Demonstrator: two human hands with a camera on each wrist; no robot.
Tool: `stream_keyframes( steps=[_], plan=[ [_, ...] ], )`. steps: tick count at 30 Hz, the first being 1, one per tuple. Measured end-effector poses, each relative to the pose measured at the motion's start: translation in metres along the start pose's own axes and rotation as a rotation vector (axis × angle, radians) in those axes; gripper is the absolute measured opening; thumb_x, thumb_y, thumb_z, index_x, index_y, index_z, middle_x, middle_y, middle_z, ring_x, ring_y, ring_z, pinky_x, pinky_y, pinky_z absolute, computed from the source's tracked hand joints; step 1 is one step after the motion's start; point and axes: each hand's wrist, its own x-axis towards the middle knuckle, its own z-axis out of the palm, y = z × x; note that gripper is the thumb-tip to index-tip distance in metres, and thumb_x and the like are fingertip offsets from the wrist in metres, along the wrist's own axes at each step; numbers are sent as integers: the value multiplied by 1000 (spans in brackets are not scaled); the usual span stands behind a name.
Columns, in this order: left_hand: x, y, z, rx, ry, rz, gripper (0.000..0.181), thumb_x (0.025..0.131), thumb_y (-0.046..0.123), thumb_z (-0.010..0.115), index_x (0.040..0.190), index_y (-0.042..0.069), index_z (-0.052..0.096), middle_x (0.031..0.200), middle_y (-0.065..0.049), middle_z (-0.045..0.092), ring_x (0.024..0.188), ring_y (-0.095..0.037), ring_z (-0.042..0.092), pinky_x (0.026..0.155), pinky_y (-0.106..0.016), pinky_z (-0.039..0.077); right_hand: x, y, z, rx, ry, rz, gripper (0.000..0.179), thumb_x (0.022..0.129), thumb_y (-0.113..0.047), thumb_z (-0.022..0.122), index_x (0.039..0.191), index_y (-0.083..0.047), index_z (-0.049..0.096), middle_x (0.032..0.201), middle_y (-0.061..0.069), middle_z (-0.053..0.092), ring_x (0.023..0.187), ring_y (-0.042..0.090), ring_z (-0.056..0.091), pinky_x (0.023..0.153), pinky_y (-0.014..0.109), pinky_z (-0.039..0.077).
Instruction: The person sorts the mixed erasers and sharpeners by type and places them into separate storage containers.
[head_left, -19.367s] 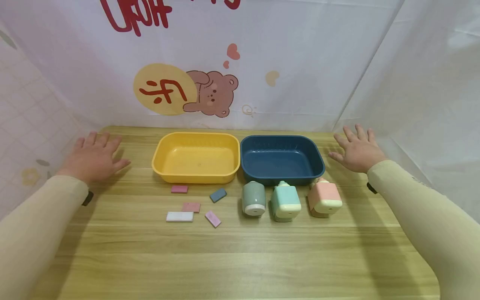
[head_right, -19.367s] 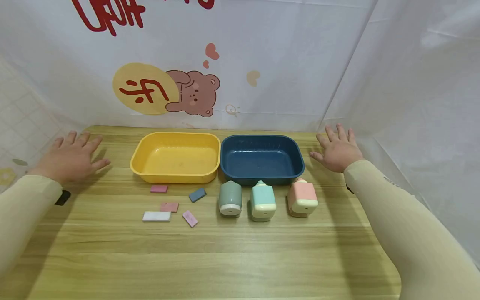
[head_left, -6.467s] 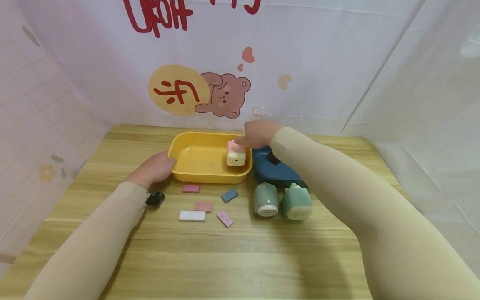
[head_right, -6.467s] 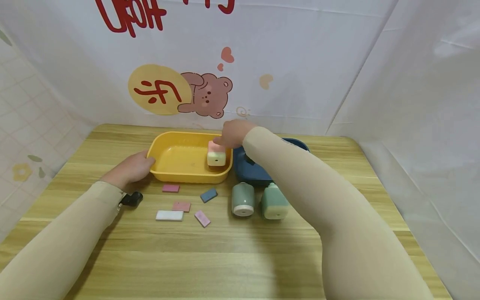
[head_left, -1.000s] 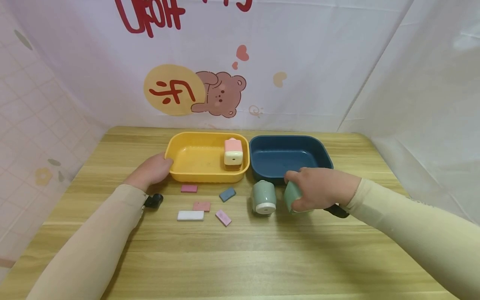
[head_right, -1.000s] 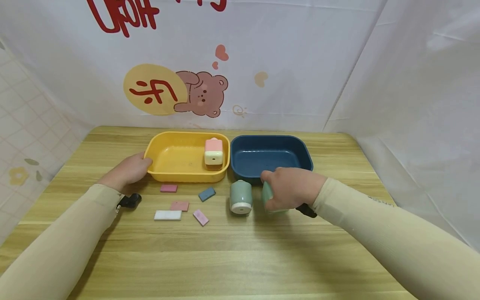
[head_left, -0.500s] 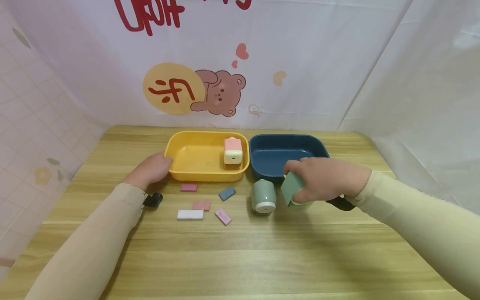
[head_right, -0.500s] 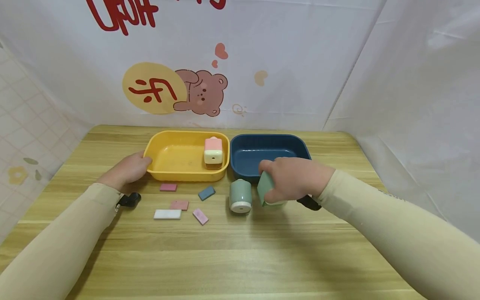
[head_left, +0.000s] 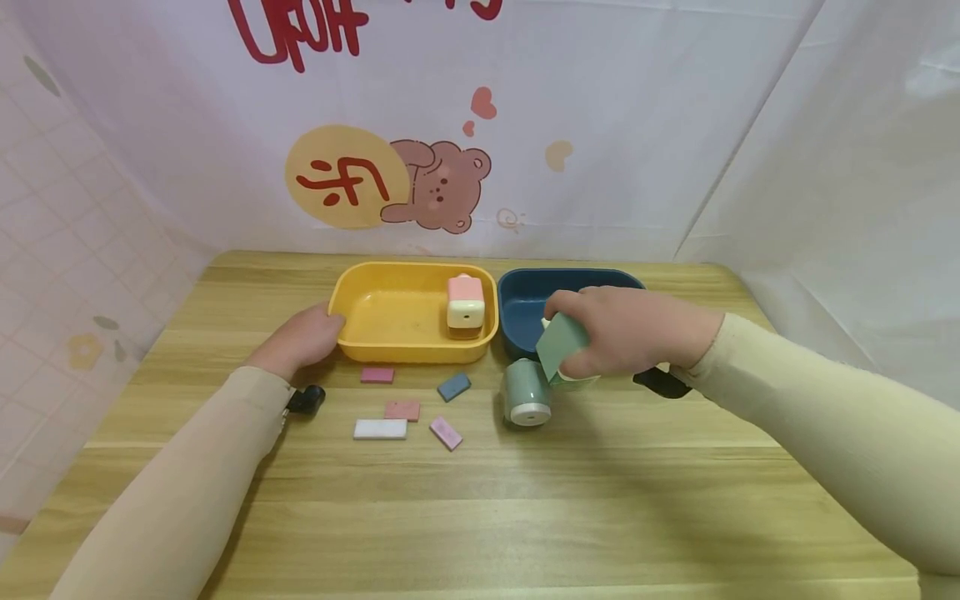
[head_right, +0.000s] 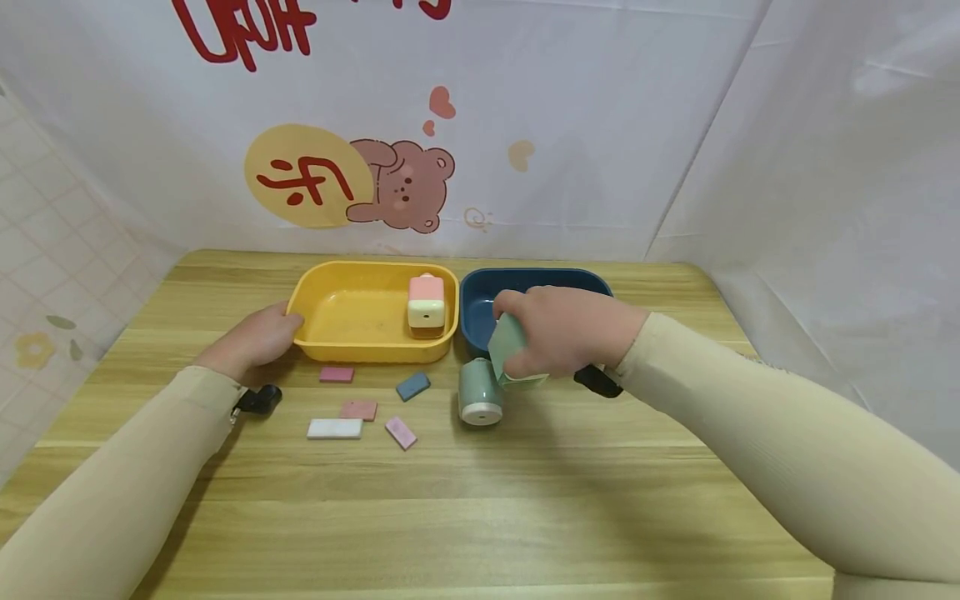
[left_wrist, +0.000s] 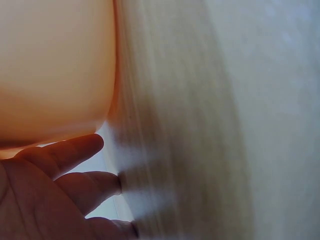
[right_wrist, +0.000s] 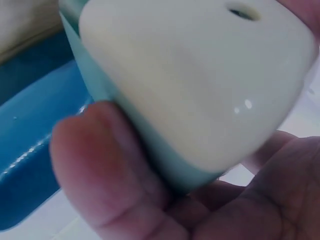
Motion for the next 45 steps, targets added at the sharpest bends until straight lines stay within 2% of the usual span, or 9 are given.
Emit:
stream_keyframes(
  steps=[8, 17, 20, 26, 33, 40, 45],
  plan=[
    [-1, 0, 0, -1, 7, 10, 51, 109, 33, 25, 137, 1, 52, 120, -22, 56, 105, -36, 53, 97, -52, 42, 24, -18, -8, -64, 0, -18, 60, 84, -41, 73, 138, -20, 55, 107, 5, 63, 91, 21, 59, 75, 34, 50],
    [0, 0, 0, -17, 3, 11, 50, 109, 33, 24, 137, 2, 52, 114, -21, 56, 102, -34, 53, 95, -50, 42, 56, -40, -12, -47, 45, -84, 61, 82, -42, 72, 136, -20, 55, 111, 6, 64, 94, 24, 62, 78, 37, 53],
    [0, -1, 0, -20, 6, 18, 51, 109, 33, 24, 139, 2, 52, 118, -21, 56, 105, -35, 53, 96, -52, 42, 68, -46, -13, -28, 52, -102, 60, 84, -41, 73, 137, -18, 54, 113, 6, 66, 94, 24, 63, 79, 37, 54],
    [0, -1, 0, -17, 11, 18, 51, 109, 33, 24, 142, 3, 50, 128, -22, 55, 112, -37, 51, 102, -55, 41, 93, -61, -18, -27, 31, -89, 60, 87, -43, 72, 139, -22, 52, 119, 6, 66, 100, 26, 62, 82, 38, 55],
    [0, -1, 0, -1, 16, 19, 53, 109, 33, 24, 142, 1, 50, 129, -24, 55, 112, -37, 51, 104, -57, 41, 119, -76, -22, -35, 1, -82, 65, 87, -46, 68, 145, -24, 48, 119, 4, 62, 104, 24, 60, 82, 39, 54],
    [0, 0, 0, 7, 15, 19, 54, 109, 34, 24, 142, 1, 50, 130, -25, 55, 113, -38, 51, 106, -59, 41, 136, -79, -25, -24, -10, -84, 67, 88, -45, 68, 146, -20, 47, 118, 6, 63, 104, 26, 61, 85, 40, 55],
    [-1, 0, 0, 10, 10, 11, 53, 109, 34, 24, 141, 0, 50, 126, -24, 56, 110, -38, 52, 102, -57, 42, 144, -80, -27, -27, -27, -62, 66, 89, -46, 67, 146, -21, 46, 117, 6, 63, 103, 27, 61, 83, 40, 54]
  ],
)
